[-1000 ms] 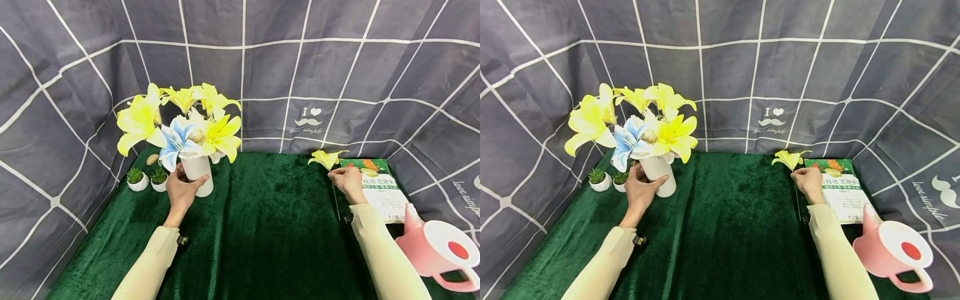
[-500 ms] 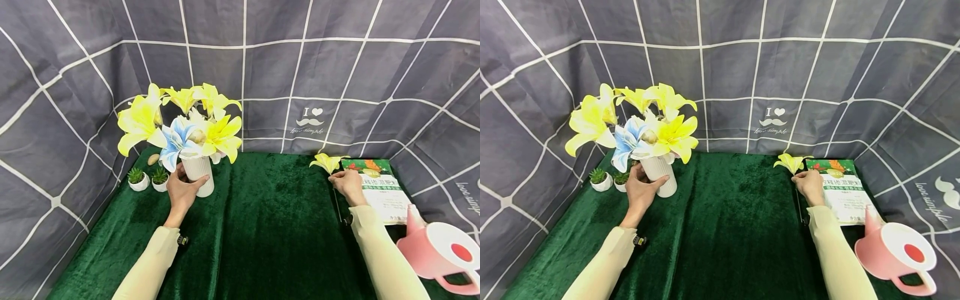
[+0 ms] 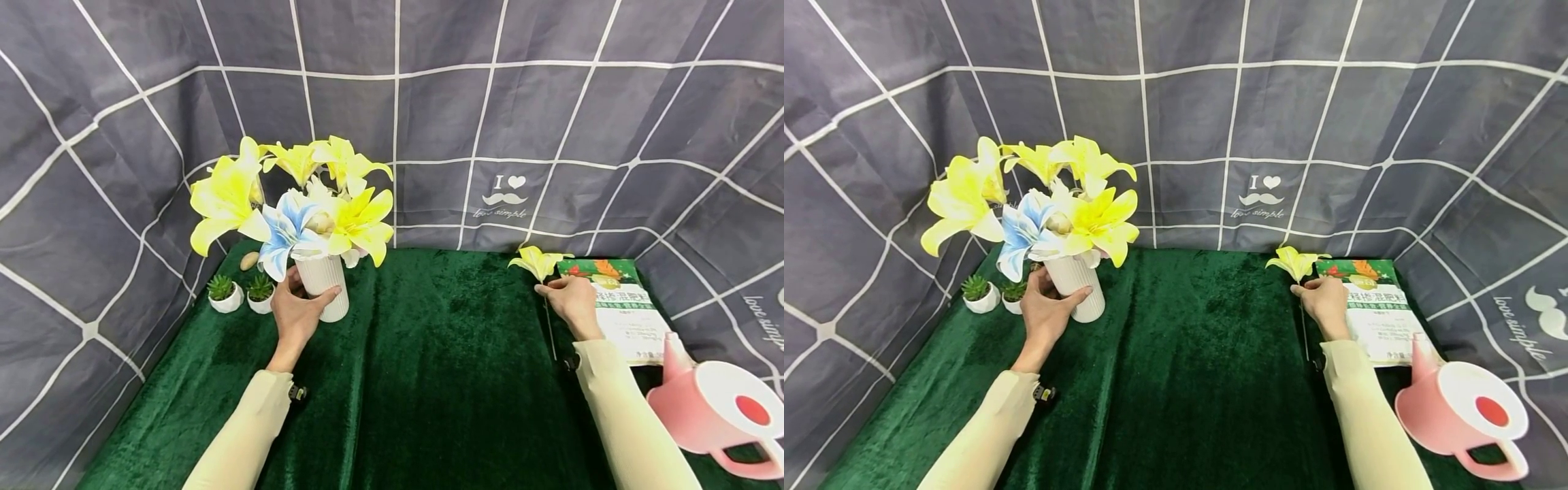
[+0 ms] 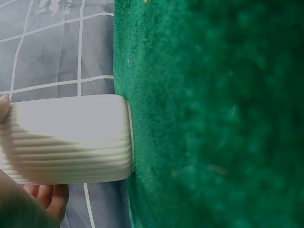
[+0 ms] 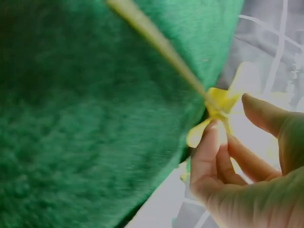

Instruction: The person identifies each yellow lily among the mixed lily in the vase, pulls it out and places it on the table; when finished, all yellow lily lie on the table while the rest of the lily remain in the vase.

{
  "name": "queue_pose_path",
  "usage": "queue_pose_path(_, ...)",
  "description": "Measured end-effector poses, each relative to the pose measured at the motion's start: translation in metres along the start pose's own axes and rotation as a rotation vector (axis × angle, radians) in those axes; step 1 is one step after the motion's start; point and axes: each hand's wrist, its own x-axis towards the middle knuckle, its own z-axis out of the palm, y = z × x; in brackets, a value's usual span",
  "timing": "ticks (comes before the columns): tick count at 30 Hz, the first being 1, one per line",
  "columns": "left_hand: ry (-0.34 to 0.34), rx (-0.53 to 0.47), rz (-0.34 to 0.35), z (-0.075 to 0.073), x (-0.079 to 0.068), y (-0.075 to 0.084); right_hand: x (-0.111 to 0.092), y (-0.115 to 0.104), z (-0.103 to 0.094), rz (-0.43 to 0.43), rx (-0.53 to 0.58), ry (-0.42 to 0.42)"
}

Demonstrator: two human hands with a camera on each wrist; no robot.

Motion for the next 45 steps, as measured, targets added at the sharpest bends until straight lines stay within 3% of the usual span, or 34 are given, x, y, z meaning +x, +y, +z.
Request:
queue_pose_path(6,-0.007,-0.004,0.006,-0.001,0.0,0.0,-0.018,-0.028,-0.014,-0.05,0.021,0.144)
queue_pose_path(11,0.004,-0.003,0.017,-0.001,0.001,-0.001,-0.044,-0.077,-0.027,-0.211,0.073,0.239)
queue_pose_path(15,0.003,-0.005,0.008,0.001,0.001,-0.001,-0.065,-0.118,-0.029,-0.349,0.129,0.27)
queue_pose_path(21,-0.021,-0.023,-0.003,0.001,0.001,0.0,-0.093,-0.174,-0.017,-0.496,0.252,0.162)
queue_pose_path(27,0.005,-0.031,0.005,0.0,0.0,-0.001,-0.106,-0.229,0.017,-0.572,0.457,0.02)
queue_pose_path(34,-0.004,-0.037,0.027,0.005,0.002,0.0,-0.103,-0.269,0.06,-0.546,0.714,-0.125)
queue_pose_path(45,-0.004,-0.033,0.026,0.001,0.002,-0.003,-0.1,-0.302,0.09,-0.512,0.921,-0.136)
